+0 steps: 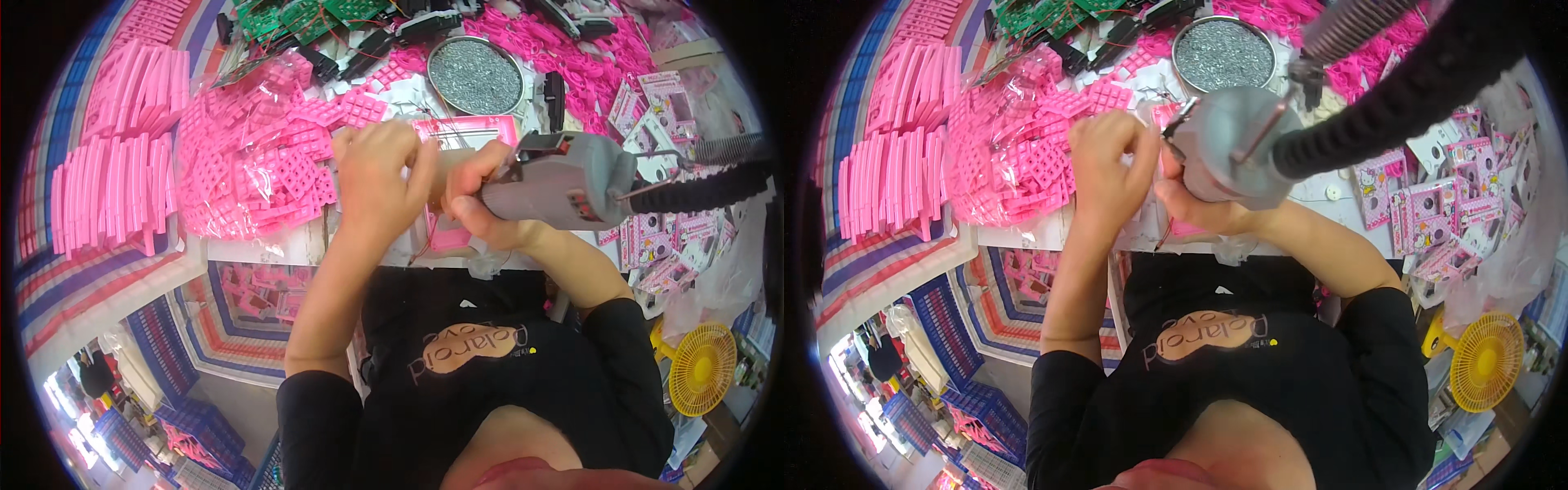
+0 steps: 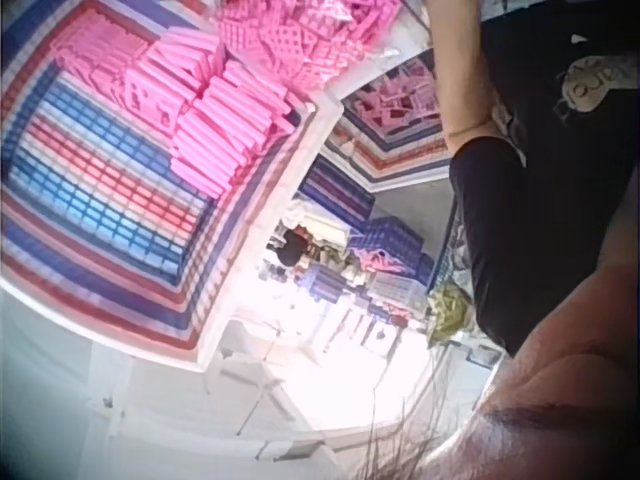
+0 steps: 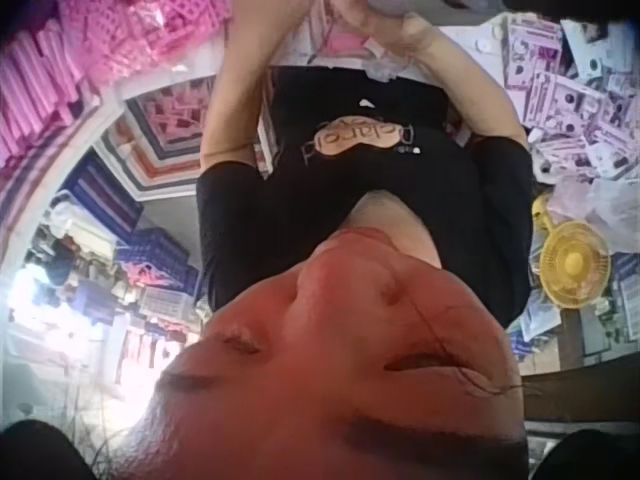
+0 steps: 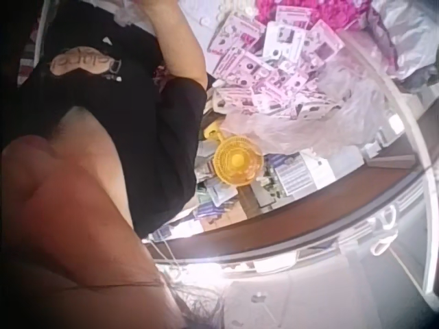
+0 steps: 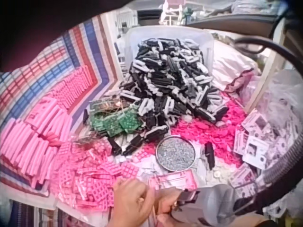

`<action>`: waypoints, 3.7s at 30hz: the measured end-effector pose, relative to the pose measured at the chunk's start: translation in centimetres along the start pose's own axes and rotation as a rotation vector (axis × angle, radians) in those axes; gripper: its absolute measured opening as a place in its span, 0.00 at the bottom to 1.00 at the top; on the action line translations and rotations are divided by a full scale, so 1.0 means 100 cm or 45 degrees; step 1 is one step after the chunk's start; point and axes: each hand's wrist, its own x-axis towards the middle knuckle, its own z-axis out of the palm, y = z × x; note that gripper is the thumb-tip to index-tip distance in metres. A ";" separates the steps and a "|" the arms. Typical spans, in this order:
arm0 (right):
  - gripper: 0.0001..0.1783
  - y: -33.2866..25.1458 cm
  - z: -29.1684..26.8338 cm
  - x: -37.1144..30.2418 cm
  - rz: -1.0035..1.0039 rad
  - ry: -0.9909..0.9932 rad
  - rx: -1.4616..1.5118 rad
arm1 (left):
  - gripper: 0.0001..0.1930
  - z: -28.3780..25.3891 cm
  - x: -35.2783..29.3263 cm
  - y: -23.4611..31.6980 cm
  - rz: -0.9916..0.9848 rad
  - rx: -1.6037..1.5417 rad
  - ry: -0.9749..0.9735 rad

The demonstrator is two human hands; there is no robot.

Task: Assembling electronic toy components and plastic housings at a factory workbench.

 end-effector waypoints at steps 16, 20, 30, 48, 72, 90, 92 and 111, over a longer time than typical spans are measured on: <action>0.15 -0.021 0.002 0.029 -0.225 0.099 0.812 | 0.07 0.007 -0.060 0.015 -0.023 -0.215 -0.022; 0.14 -0.015 0.003 0.031 -0.155 0.161 0.771 | 0.12 0.001 -0.053 0.020 -0.029 -0.069 0.013; 0.10 0.013 0.012 0.055 -0.011 0.287 0.364 | 0.15 0.022 -0.079 0.048 0.285 -0.068 -0.291; 0.34 0.004 -0.021 0.013 0.407 0.011 -0.392 | 0.05 0.000 -0.067 0.028 -0.729 -0.868 -0.256; 0.06 0.001 -0.032 -0.029 0.220 0.085 -0.639 | 0.07 0.019 -0.047 0.035 -0.170 -0.380 -0.263; 0.03 0.002 -0.035 -0.022 0.402 -0.088 -0.647 | 0.09 0.000 -0.047 0.028 -0.348 -0.477 -0.400; 0.03 -0.001 -0.034 -0.020 0.431 -0.105 -0.688 | 0.08 -0.001 -0.046 0.029 -0.347 -0.463 -0.379; 0.05 0.005 -0.033 -0.023 0.283 -0.101 -0.704 | 0.08 0.021 -0.051 0.023 -0.100 -0.368 -0.266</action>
